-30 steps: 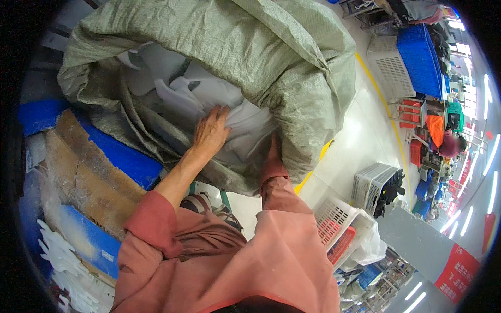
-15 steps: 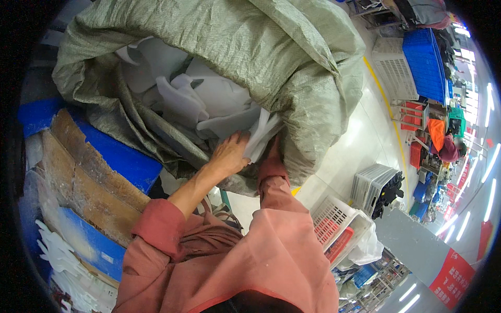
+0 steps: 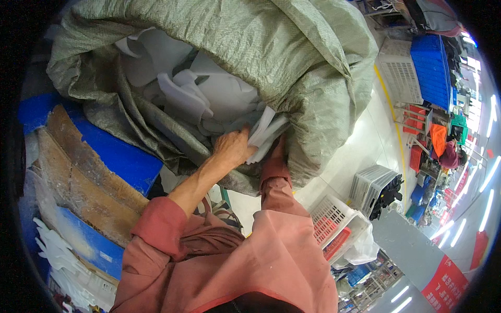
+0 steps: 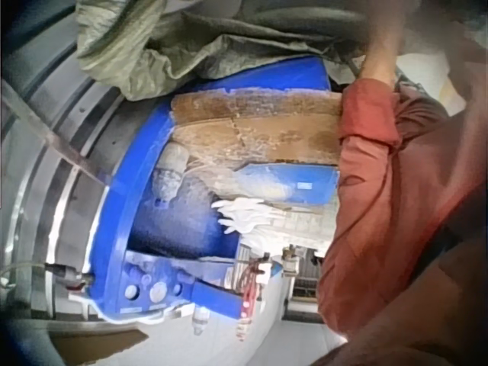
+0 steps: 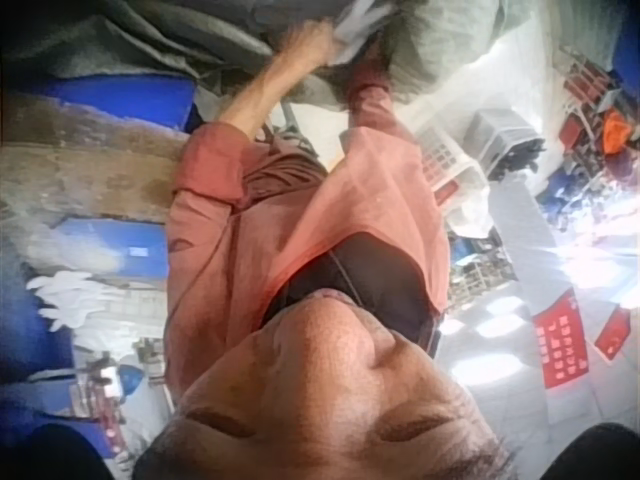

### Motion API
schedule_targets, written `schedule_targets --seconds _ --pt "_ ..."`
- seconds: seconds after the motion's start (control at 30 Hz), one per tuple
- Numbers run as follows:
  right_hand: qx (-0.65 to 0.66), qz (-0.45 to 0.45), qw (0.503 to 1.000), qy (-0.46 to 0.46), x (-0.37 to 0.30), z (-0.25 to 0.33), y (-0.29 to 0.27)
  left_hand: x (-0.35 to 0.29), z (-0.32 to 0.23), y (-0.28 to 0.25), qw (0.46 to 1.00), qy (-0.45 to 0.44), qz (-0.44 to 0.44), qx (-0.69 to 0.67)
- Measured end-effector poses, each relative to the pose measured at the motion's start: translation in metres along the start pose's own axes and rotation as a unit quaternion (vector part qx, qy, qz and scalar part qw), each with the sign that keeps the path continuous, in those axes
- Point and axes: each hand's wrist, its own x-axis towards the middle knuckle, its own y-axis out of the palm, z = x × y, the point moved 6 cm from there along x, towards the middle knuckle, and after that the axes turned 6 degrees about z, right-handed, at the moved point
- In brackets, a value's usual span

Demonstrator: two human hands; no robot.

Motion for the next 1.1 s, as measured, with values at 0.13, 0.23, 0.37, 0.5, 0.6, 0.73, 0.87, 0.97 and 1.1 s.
schedule_targets --seconds 0.13,0.23,0.37,0.5,0.6,0.73,0.87,0.97,1.1 --pt "-0.052 -0.037 0.998 -0.011 -0.004 0.006 0.006 -0.003 0.001 0.007 0.995 0.06 -0.077 0.009" --pt "0.001 -0.012 1.0 -0.001 -0.018 0.006 0.02 0.002 0.01 0.02 0.991 0.033 -0.046 -0.12" --pt "-0.025 -0.065 0.996 0.063 -0.029 0.008 0.019 -0.001 -0.004 0.036 0.994 0.065 0.0 -0.09" --pt "-0.036 -0.04 0.997 0.047 -0.026 0.024 0.019 -0.019 -0.022 0.035 0.992 0.114 -0.028 -0.051" --pt "-0.045 -0.019 0.998 0.026 -0.024 0.04 0.023 -0.036 -0.035 0.029 0.992 0.119 -0.031 -0.036" --pt "-0.06 0.016 0.998 -0.001 -0.03 0.064 0.038 -0.072 -0.06 0.013 0.99 0.125 -0.062 -0.025" --pt "-0.064 0.059 0.996 -0.031 -0.04 0.084 0.064 -0.115 -0.075 -0.004 0.985 0.128 -0.113 -0.006" --pt "-0.069 0.112 0.99 -0.048 -0.066 0.083 0.094 -0.153 -0.072 -0.015 0.977 0.148 -0.15 -0.017" --pt "-0.051 0.248 0.966 -0.045 -0.153 0.05 0.15 -0.218 -0.065 -0.029 0.959 0.172 -0.224 -0.02"
